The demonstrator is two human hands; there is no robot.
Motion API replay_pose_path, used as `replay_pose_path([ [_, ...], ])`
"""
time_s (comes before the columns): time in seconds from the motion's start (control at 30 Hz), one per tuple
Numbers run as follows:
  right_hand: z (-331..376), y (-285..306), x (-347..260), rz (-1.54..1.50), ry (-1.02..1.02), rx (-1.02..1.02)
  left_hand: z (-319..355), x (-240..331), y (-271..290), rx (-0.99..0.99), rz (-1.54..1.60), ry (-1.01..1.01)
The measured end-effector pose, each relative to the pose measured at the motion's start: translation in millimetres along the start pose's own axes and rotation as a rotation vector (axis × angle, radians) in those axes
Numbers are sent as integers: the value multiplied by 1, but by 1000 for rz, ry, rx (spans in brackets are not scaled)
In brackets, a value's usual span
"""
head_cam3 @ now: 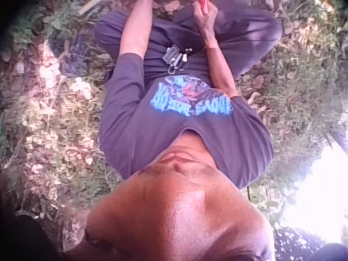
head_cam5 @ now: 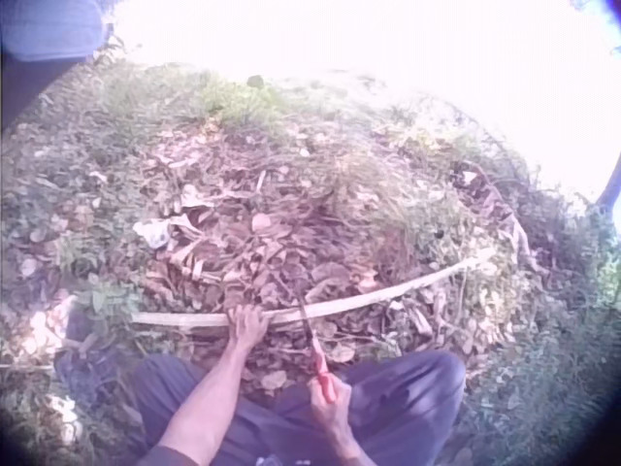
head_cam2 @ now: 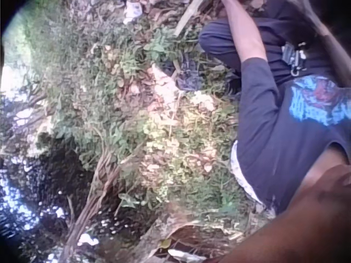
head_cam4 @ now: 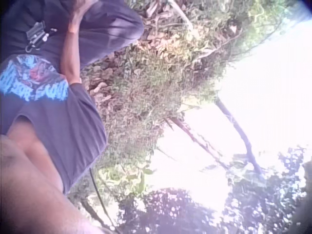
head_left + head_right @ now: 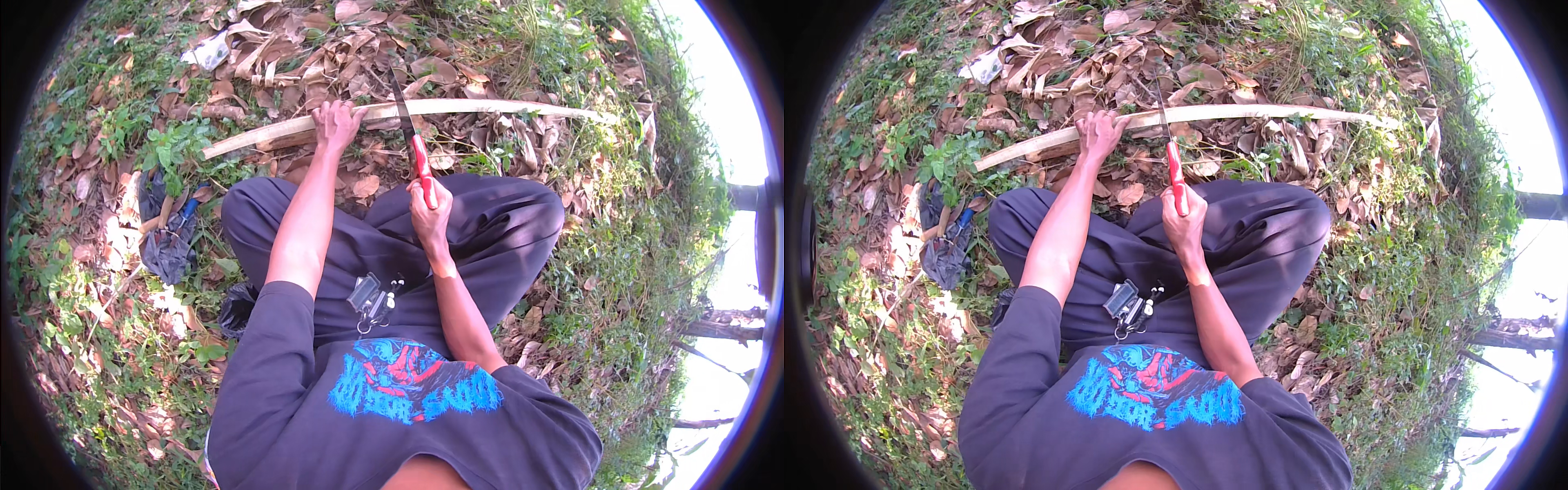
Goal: The person sits cross-legged on the ground and uses a red hand saw to cut a long, thin piece of light-colored wood. They hold the wood steady with their left hand and saw with their right hand, making repetitive back-and-forth motions to advance the cut.
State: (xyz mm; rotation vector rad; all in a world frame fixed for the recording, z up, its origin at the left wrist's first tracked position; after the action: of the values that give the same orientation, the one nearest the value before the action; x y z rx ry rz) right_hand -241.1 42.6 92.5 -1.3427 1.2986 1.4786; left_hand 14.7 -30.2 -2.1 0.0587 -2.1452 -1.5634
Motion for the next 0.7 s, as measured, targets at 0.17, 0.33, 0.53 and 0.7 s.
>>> replay_pose_path([
  [0.17, -14, -7, -11, 36, 2, -52, -5, -1, -6, 89, 27, -8],
  [0.33, -13, -11, -7, 79, 5, -59, -8, 0, -4, -2, 27, 35],
  [0.53, -2, -17, -4, 39, -30, -72, -7, -13, -5, -172, 74, 17],
  [0.7, 4, -14, -2, 103, -40, -74, -4, -4, -1, -121, 56, 22],
])
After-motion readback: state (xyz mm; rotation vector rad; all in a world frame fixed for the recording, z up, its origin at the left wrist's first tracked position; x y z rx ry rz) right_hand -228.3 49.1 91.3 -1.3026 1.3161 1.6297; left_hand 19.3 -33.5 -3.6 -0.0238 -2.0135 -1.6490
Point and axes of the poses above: each hand's wrist, its own z-axis away from the middle knuckle, its own y-axis out of the back of the hand, x = y × z, the point moved 3 cm from there along -z, towards the middle knuckle, and after that the axes turned 1 degree about -y, right-handed, at the moved point
